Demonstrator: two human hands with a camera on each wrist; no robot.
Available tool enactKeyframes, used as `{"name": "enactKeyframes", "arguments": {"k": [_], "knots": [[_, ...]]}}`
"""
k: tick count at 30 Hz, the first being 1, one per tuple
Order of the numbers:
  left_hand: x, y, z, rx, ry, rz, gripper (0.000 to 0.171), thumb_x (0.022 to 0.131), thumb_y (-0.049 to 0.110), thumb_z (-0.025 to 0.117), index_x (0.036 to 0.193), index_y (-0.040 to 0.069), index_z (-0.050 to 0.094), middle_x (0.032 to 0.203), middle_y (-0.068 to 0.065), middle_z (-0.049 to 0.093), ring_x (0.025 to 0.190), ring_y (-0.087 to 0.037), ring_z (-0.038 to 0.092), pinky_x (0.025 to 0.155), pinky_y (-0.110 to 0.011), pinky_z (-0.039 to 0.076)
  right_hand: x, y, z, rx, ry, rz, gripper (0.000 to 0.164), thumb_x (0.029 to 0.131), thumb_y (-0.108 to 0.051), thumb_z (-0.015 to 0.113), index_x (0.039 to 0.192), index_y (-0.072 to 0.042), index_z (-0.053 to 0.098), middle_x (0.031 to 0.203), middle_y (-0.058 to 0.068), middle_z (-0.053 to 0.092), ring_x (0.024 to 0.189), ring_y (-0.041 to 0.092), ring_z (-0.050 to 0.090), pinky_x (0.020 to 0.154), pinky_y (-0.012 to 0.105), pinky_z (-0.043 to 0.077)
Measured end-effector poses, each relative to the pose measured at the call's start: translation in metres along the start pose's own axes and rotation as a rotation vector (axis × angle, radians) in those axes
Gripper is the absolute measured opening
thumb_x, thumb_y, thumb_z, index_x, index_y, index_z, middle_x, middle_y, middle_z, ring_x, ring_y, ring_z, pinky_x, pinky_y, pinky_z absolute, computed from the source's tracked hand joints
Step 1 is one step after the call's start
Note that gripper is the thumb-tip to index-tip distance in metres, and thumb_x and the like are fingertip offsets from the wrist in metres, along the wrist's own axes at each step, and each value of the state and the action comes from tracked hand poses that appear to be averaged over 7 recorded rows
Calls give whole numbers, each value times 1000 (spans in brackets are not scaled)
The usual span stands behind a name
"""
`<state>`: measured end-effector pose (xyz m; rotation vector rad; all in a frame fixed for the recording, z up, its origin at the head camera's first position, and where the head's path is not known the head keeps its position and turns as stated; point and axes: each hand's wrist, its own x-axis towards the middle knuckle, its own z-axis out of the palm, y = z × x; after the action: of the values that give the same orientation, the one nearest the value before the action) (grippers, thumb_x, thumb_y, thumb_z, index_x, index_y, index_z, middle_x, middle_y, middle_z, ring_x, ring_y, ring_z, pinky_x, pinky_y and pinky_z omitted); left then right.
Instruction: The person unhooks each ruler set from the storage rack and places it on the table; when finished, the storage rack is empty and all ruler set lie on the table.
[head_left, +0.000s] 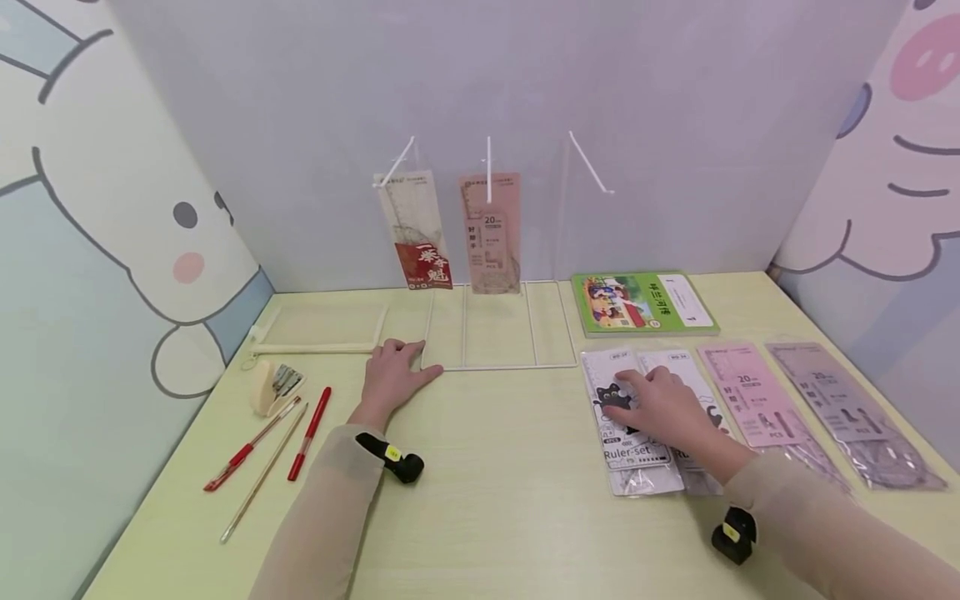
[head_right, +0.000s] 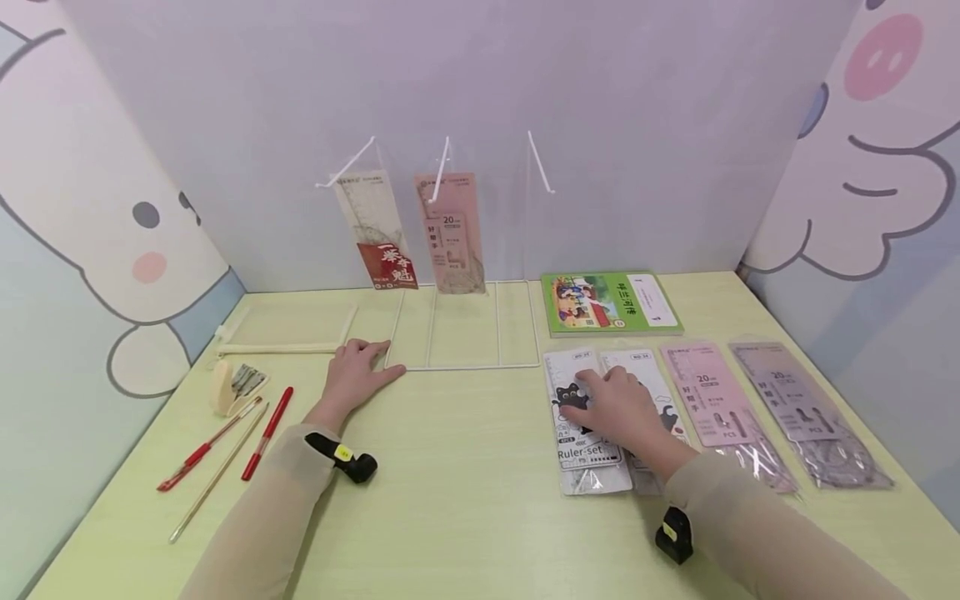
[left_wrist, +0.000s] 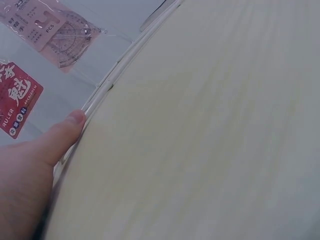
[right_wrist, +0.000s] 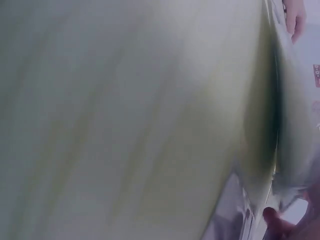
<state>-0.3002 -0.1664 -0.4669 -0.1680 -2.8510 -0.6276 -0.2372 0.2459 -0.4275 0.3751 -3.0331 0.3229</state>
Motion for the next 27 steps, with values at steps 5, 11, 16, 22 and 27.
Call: {"name": "enactKeyframes", "arguments": {"k": [5,11,16,22,27], "knots": [[-1,0,0,-3,-4,-10,72,80,63,59,135,16,53,124,-16,47,110,-35,39,89,-52,32,-1,2,1,-30,-6,-11,74,78,-66,59,130,-13,54,98,22,49,83,32,48,62,42,39],[0,1,-1,-14,-4,-7,71,81,62,59,135,16,53,125,-16,46,111,-35,38,89,-52,31,-2,5,0,-24,11,-28,74,77,-66,60,128,-13,56,97,20,44,82,30,44,58,36,35],[-1,2,-2,-17,-5,-7,71,81,62,59,135,15,52,125,-17,46,112,-35,38,89,-52,31,-1,6,-3,22,17,-35,76,78,-66,59,130,-10,54,101,22,41,85,33,42,59,36,35],[-1,2,-2,-13,-9,-7,72,80,63,59,135,16,53,125,-17,45,111,-35,38,90,-52,32,10,4,-13,118,19,-49,77,80,-61,61,135,-9,49,109,25,40,93,35,43,67,42,38],[-1,2,-2,-12,-7,-8,72,81,62,59,135,15,53,125,-17,46,112,-35,39,90,-52,32,32,-6,-23,245,16,-118,73,84,-52,63,140,-10,42,121,28,39,102,38,45,77,51,43]]}}
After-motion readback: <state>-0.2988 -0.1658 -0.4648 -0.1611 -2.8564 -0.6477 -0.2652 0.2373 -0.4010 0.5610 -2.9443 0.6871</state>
